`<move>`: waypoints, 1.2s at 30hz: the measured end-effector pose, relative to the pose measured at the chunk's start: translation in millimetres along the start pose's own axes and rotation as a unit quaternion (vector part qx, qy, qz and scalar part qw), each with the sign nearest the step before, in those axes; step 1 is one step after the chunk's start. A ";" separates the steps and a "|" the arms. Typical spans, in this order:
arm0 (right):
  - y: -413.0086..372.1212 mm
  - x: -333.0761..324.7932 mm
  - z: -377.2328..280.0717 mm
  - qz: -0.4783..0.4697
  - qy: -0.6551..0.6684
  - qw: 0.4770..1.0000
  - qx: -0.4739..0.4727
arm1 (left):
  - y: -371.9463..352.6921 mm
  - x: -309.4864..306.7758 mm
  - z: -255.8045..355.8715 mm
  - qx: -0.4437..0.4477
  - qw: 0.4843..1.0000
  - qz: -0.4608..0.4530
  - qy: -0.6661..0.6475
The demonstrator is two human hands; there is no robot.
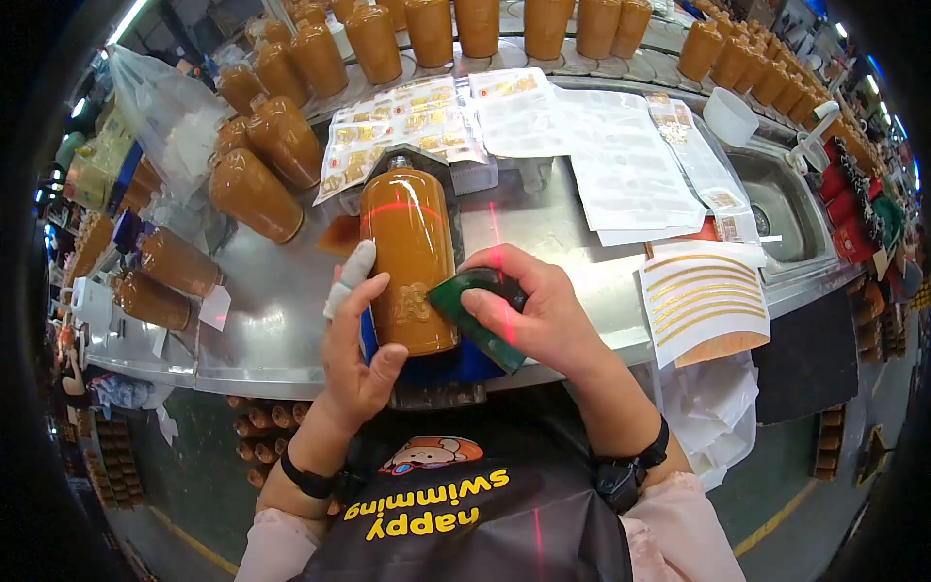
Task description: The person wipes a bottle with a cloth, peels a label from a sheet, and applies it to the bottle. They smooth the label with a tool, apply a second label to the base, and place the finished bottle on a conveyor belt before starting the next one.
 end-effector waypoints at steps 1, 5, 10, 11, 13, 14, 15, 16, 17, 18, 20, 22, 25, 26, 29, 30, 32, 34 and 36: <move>-1.3 3.9 -4.3 -0.014 -0.004 1.000 -0.002 | 0.6 0.1 -2.1 0.000 1.000 -0.002 0.003; -1.9 -2.0 -1.4 -0.013 0.006 1.000 0.011 | 4.1 -1.9 -6.3 -0.010 1.000 0.007 -0.013; -1.8 8.9 -3.4 -0.010 0.003 1.000 0.001 | 9.6 0.4 -3.3 0.011 1.000 0.007 0.000; -1.8 13.3 -8.1 -0.011 -0.004 1.000 -0.016 | 9.4 2.0 1.7 0.026 0.998 -0.012 0.049; -1.6 14.6 -8.3 -0.009 0.004 1.000 -0.020 | 4.1 5.5 14.3 0.056 0.986 -0.051 0.149; -1.9 14.5 -8.7 -0.007 0.005 1.000 -0.022 | 1.6 7.7 17.1 0.059 0.983 -0.056 0.165; -2.3 14.5 -8.6 -0.006 0.005 1.000 -0.022 | -0.4 9.4 19.5 0.063 0.981 -0.062 0.174; -2.4 14.6 -8.0 -0.006 0.007 1.000 -0.022 | -2.2 10.9 21.4 0.066 0.979 -0.068 0.183; -2.6 14.4 -7.2 -0.006 0.010 1.000 -0.022 | -3.3 12.6 22.8 0.070 0.976 -0.074 0.191; -3.1 14.0 -6.4 -0.005 0.012 1.000 -0.021 | -3.3 14.4 23.4 0.075 0.974 -0.078 0.199; -3.4 11.9 -2.8 0.002 0.008 1.000 -0.012 | -5.9 15.2 22.7 0.082 0.976 -0.077 0.188; -3.4 9.8 1.0 0.005 0.004 1.000 -0.001 | -10.8 11.7 18.1 0.066 0.982 -0.055 0.169; -4.0 8.6 6.4 0.001 0.007 1.000 0.016 | -17.9 5.6 10.9 0.029 0.987 -0.023 0.158; -4.0 8.9 7.5 0.001 0.011 1.000 0.019 | -18.2 7.2 10.9 0.031 0.983 -0.036 0.176; -4.0 11.0 8.0 0.000 0.024 1.000 0.020 | -16.4 10.7 15.1 0.038 0.976 -0.052 0.210; -3.8 11.5 7.5 0.002 0.028 0.999 0.018 | -14.8 11.3 16.8 0.041 0.974 -0.055 0.218; -3.8 10.8 4.5 0.008 0.022 1.000 0.000 | -13.2 12.1 19.1 0.058 0.969 -0.065 0.233; -4.2 10.1 5.6 0.013 0.021 1.000 -0.005 | -12.0 12.6 21.2 0.070 0.965 -0.071 0.244; -4.1 8.6 9.0 0.015 0.023 1.000 0.002 | -10.3 12.2 23.3 0.078 0.962 -0.071 0.251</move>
Point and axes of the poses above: each hand's wrist, its own y-axis towards the middle knuckle, its own x-axis out of the palm, z = x × y, the point moved 9 cm from there along y, towards the middle knuckle, and after that the axes turned 10 degrees about x, right-handed, at the moved point
